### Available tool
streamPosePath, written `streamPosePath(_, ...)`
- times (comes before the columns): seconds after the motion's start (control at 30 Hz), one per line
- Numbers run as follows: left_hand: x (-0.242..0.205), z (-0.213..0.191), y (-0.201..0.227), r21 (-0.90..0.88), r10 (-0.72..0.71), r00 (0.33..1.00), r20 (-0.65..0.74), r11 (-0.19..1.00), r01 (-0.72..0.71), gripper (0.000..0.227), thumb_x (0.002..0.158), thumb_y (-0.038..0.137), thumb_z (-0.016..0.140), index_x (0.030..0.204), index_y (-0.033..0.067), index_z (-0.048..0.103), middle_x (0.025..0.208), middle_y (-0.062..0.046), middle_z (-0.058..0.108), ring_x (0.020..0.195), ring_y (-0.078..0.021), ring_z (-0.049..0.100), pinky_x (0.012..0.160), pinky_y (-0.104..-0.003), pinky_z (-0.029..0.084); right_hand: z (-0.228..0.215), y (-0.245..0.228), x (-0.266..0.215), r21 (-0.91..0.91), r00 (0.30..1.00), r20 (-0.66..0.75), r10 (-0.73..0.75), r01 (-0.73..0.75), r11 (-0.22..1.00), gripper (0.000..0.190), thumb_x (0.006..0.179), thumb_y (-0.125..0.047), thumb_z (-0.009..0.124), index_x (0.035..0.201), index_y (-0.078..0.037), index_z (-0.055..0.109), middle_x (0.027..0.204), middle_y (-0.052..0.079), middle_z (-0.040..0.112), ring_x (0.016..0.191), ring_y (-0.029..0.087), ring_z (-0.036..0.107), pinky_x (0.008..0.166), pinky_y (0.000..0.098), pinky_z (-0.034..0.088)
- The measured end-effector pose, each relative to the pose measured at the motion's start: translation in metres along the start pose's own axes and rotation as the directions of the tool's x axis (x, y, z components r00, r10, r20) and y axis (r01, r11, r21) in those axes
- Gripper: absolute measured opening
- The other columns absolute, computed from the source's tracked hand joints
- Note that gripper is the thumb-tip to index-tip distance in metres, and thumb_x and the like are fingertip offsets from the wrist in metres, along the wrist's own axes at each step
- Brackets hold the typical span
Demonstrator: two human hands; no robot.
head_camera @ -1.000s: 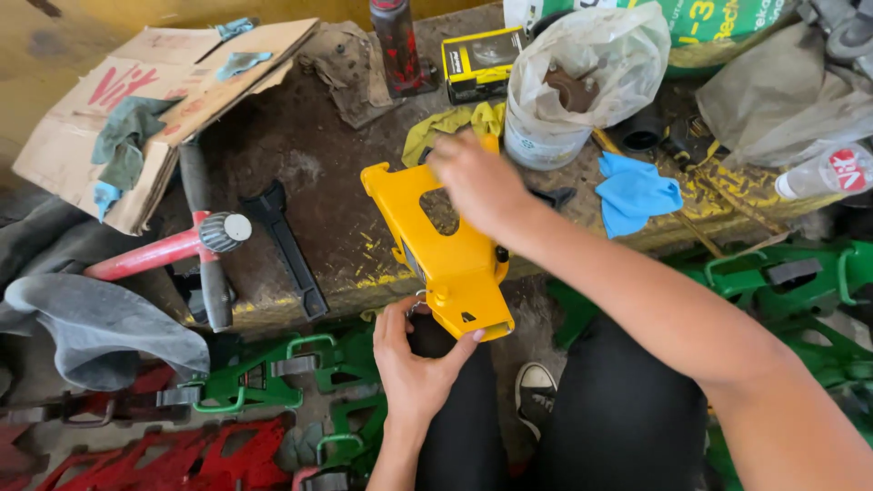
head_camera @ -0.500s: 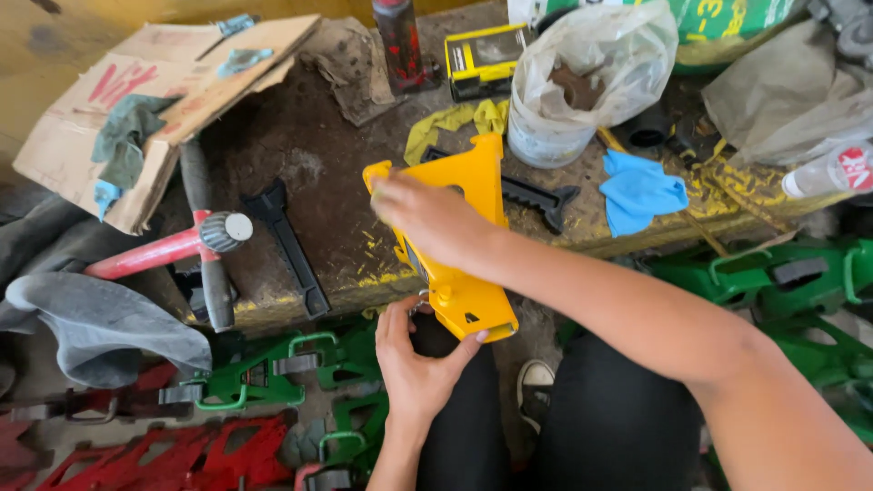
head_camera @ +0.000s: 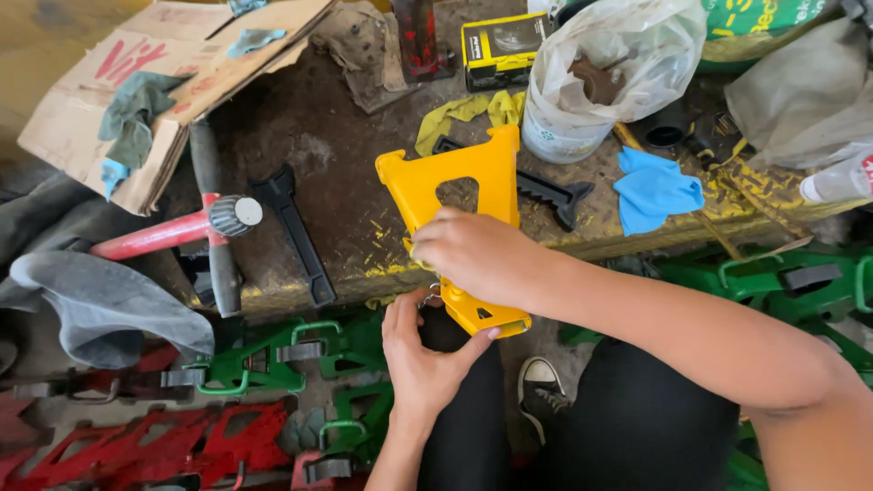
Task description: The person wipes a yellow metal jack stand with a yellow cloth, cleaning its surfaces and edges. They rotate the stand to wipe different sides and then place it on the workbench.
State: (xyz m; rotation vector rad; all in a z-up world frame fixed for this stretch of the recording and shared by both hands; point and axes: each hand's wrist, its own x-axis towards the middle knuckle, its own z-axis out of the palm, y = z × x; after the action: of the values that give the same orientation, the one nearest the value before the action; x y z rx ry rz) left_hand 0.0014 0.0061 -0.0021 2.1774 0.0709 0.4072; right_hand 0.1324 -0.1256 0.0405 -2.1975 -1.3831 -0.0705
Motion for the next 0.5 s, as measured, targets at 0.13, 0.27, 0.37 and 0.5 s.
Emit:
streamPosePath(0.13,0.0,-0.001,0.003,0.022,0.003,1.0,-0.001,1.0,-0.002,0.073,0.057,0.038,0.098,0.107,-0.0016,0.063,0.096,-0.012,0.066,0.088,-0.0315,0.061,0.075,-0.042,0.05,-0.03,0.001,-0.012,-0.001,0.986,0.112,0.124,-0.125,0.992,0.012,0.078,-0.006,0.068,0.089,-0.004,0.074,0.094,0.011,0.072,0.095,0.033,0.069,0.083,0.0436,0.056)
streamPosePath(0.27,0.0,-0.003,0.004,0.005,-0.022,1.0,0.004,1.0,0.022,0.07,0.057,0.038,0.098,0.105,-0.0001,0.064,0.094,-0.011,0.068,0.088,-0.0298,0.063,0.073,-0.041,0.05,-0.038,0.032,-0.02,-0.134,0.92,0.141,0.365,-0.347,0.928,0.015,0.082,-0.007,0.068,0.095,-0.004,0.073,0.101,0.014,0.07,0.097,0.035,0.068,0.084,0.0451,0.055)
streamPosePath(0.37,0.0,-0.002,0.005,0.012,-0.022,1.0,0.012,1.0,0.022,0.067,0.057,0.037,0.098,0.103,0.0008,0.064,0.093,-0.01,0.067,0.087,-0.0292,0.063,0.073,-0.04,0.05,-0.026,0.066,-0.027,-0.253,0.919,-0.072,0.389,-0.394,0.884,0.022,0.082,-0.001,0.066,0.103,0.002,0.071,0.108,0.018,0.069,0.103,0.038,0.067,0.085,0.0456,0.056)
streamPosePath(0.5,-0.002,-0.001,0.005,0.012,0.024,0.999,-0.022,1.0,-0.024,0.065,0.059,0.035,0.098,0.102,0.001,0.064,0.093,-0.01,0.066,0.089,-0.0294,0.063,0.078,-0.041,0.05,-0.005,0.109,-0.031,-0.229,0.905,-0.359,0.229,-0.324,0.918,0.025,0.089,0.002,0.066,0.113,0.003,0.071,0.122,0.022,0.067,0.112,0.041,0.065,0.094,0.046,0.054)
